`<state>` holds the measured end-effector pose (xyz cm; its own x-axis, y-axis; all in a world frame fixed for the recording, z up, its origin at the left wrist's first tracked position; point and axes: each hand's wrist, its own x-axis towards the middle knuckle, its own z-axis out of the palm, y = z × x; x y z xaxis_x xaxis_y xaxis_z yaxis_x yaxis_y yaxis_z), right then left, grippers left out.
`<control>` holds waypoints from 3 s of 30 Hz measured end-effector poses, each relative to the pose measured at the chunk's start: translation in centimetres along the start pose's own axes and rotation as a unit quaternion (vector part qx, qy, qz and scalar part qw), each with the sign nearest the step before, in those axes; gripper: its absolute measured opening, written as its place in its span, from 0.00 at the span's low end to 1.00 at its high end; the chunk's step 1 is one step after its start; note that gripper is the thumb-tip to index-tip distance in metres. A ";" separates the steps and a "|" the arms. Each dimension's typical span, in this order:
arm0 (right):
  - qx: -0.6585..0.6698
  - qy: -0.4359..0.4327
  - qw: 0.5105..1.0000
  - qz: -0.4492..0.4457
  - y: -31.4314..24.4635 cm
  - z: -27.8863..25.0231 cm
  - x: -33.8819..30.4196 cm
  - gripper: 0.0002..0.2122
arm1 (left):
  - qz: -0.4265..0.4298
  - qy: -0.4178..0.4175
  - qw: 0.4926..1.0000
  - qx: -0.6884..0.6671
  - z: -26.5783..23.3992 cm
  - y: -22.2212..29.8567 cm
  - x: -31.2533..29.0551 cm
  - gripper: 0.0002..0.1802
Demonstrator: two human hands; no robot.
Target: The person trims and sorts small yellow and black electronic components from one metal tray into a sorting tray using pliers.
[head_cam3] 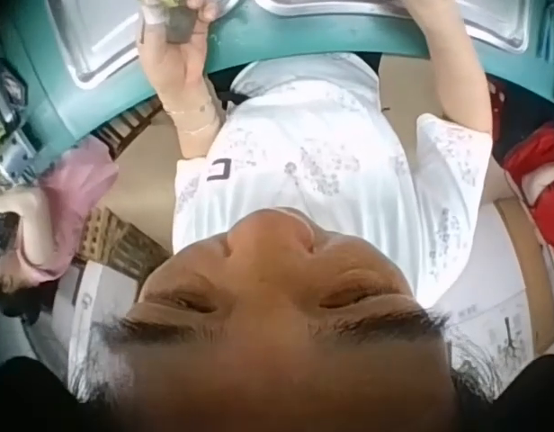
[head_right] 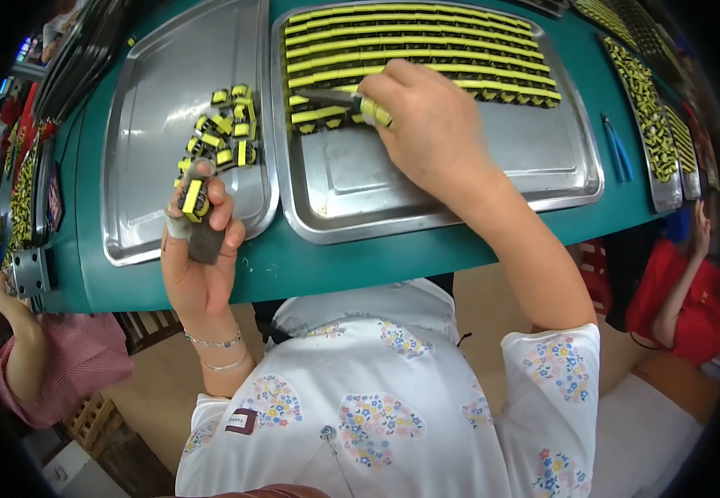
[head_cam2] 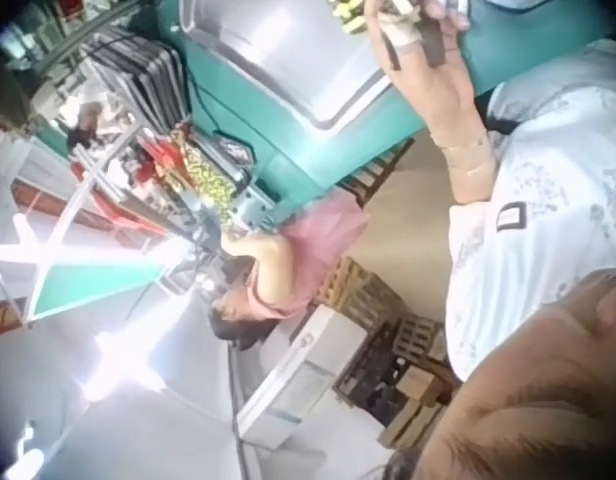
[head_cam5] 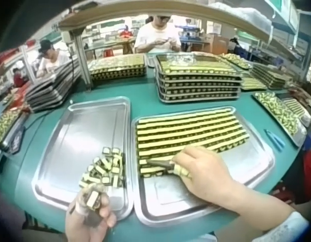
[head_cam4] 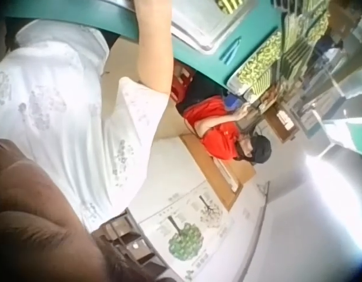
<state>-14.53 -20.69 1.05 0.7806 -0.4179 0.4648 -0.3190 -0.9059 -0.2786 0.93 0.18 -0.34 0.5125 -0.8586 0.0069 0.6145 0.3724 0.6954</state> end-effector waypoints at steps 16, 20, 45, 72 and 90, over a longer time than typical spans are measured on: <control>0.009 -0.020 1.000 0.007 -0.2 0.1 0.0 0.13 | 0.001 -0.022 1.000 0.016 -0.4 0.0 0.1 0.23; 0.031 -0.004 0.999 0.011 -1.1 -1.3 -0.2 0.12 | -0.004 0.011 0.998 0.064 0.7 0.3 -0.2 0.22; 0.185 -0.006 0.983 -0.016 -6.2 -0.1 -3.1 0.12 | 0.043 0.075 0.982 0.170 3.5 -1.4 -0.9 0.22; 0.170 -0.003 0.985 0.000 -6.8 -0.4 -3.3 0.10 | 0.085 0.061 0.974 0.201 3.7 -1.9 -1.3 0.19; 0.572 -0.069 0.812 0.092 -7.6 0.3 -2.1 0.13 | -0.036 0.058 0.990 0.120 5.6 -1.3 -1.0 0.24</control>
<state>-13.59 -12.88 1.88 0.8540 -0.4561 0.2503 0.2097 -0.1387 -0.9679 -3.76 -1.38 2.83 0.5470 -0.8283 -0.1211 0.4987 0.2062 0.8419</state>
